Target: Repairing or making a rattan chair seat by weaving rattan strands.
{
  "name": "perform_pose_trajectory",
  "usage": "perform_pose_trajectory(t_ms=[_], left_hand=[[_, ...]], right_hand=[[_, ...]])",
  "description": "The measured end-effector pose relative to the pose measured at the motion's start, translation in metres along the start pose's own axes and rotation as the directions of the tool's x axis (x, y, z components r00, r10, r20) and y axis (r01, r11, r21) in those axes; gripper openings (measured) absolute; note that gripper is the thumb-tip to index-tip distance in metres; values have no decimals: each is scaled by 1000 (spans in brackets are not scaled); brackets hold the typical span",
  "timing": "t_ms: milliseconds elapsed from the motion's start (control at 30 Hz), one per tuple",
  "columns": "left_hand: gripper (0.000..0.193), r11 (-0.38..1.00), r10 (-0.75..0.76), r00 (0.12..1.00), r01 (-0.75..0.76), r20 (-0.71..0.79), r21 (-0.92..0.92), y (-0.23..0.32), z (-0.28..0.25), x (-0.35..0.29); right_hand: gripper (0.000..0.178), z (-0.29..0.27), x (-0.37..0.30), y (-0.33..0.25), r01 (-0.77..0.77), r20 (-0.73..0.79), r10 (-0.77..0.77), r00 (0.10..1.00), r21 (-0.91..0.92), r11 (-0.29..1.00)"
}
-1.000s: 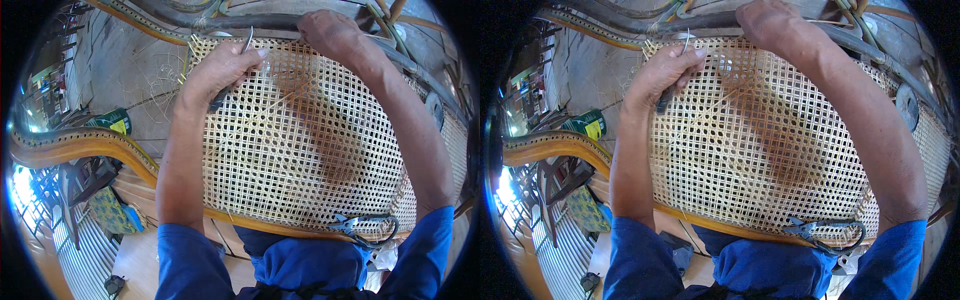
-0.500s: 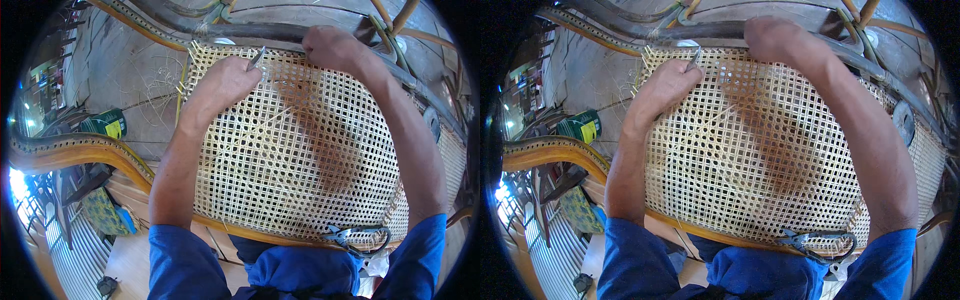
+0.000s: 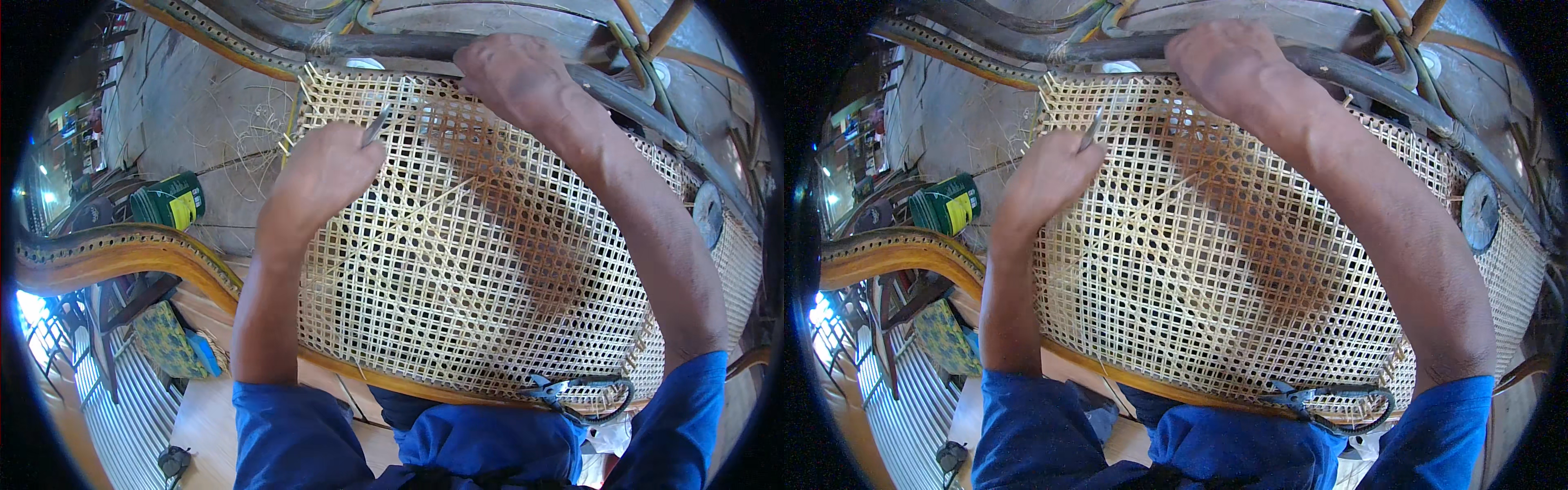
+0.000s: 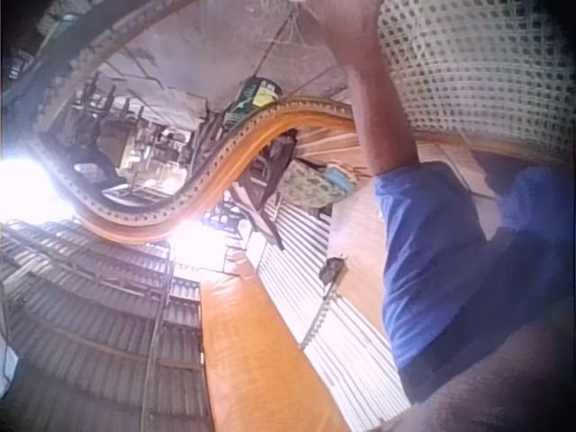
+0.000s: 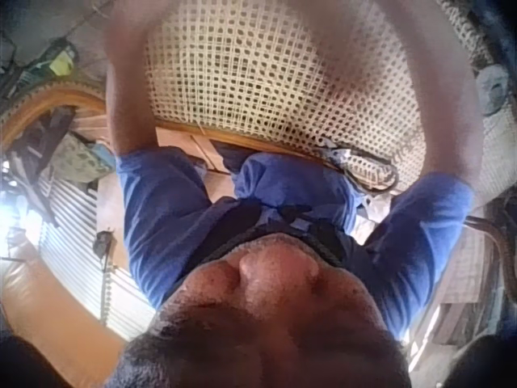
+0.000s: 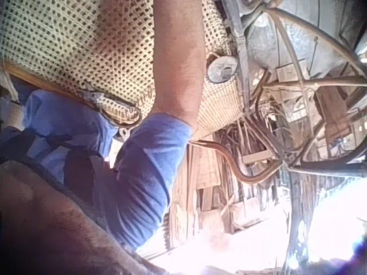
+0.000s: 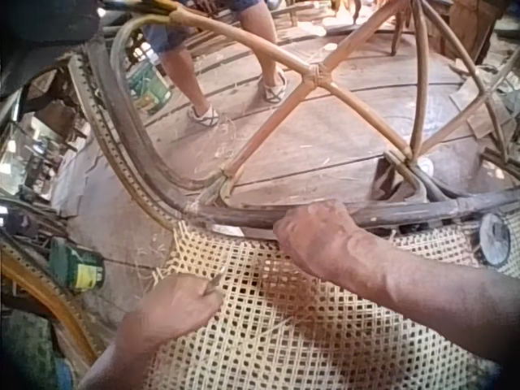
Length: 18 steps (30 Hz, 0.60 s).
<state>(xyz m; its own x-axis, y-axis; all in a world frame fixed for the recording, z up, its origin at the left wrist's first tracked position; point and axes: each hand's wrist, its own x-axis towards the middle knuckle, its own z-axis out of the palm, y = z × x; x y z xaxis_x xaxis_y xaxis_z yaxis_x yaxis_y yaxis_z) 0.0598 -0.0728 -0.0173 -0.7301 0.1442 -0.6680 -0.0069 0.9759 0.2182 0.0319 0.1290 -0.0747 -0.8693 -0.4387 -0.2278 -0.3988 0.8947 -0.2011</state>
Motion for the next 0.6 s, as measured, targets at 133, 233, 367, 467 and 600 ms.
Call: perform_pose_trajectory(t_ms=[133, 233, 367, 467, 600], left_hand=[[34, 988, -101, 993, 108, -66, 109, -9, 0, -35], [37, 975, -159, 986, 164, -46, 152, -15, 1, -54], [49, 972, 104, 938, -166, -331, -166, -23, -5, -94], [49, 476, 145, 724, -649, -675, -594, -5, -46, -129], [51, 468, 248, 690, -700, -680, -539, 87, -17, -82]], right_hand=[[15, -4, -3, 4, 64, -145, -80, 986, -111, 992], [15, 11, 7, 6, 55, -156, -79, 985, -152, 987], [23, -10, -12, 15, 117, -617, -180, 766, -142, 983], [30, -67, -58, -8, 173, -370, 136, 919, 689, 704], [57, -57, -106, -62, 265, -287, 242, 927, 957, 120]])
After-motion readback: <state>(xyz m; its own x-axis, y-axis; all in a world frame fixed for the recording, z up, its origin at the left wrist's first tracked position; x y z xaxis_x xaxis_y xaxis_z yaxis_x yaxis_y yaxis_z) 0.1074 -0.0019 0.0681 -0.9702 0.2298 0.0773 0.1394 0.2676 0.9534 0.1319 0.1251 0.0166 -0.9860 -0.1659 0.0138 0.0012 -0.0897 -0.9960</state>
